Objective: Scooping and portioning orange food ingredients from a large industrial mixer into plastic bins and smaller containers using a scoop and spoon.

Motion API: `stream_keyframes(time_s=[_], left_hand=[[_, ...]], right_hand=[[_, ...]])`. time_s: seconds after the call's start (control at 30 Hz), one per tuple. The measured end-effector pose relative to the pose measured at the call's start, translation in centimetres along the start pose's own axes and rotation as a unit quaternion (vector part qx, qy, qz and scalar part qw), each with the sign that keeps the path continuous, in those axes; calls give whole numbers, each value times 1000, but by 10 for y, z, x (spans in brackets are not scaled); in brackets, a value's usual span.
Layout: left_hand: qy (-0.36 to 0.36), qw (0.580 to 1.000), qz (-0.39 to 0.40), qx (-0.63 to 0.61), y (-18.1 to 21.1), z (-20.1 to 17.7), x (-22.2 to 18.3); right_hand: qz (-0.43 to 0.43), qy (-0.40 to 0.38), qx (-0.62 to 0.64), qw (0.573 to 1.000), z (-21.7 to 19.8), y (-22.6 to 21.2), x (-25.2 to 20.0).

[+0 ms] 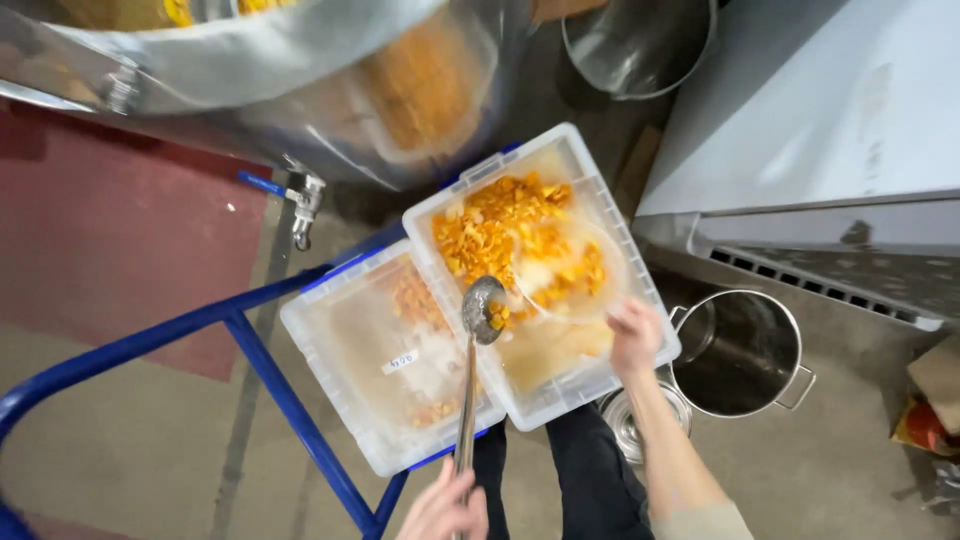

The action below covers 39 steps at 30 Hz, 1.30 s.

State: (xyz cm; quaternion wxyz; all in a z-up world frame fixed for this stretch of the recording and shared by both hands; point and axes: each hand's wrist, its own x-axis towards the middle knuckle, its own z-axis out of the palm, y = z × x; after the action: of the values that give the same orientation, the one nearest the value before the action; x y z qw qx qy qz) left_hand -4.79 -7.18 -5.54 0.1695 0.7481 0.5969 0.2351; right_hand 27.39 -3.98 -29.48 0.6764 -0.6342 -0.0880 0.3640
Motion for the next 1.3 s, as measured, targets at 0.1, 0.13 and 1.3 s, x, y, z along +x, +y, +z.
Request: stream_keyframes(time_s=[0.1, 0.13, 1.3], left_hand=[[70, 980, -22, -184, 54, -47, 75], [84, 972, -47, -213, 56, -43, 73], [87, 926, -135, -342, 34, 11, 93]], right_hand=[[-35, 13, -3, 999, -5, -50, -25], [-26, -1, -2, 1000, 1, -66, -31], [-28, -102, 225, 969, 413, -490, 126]])
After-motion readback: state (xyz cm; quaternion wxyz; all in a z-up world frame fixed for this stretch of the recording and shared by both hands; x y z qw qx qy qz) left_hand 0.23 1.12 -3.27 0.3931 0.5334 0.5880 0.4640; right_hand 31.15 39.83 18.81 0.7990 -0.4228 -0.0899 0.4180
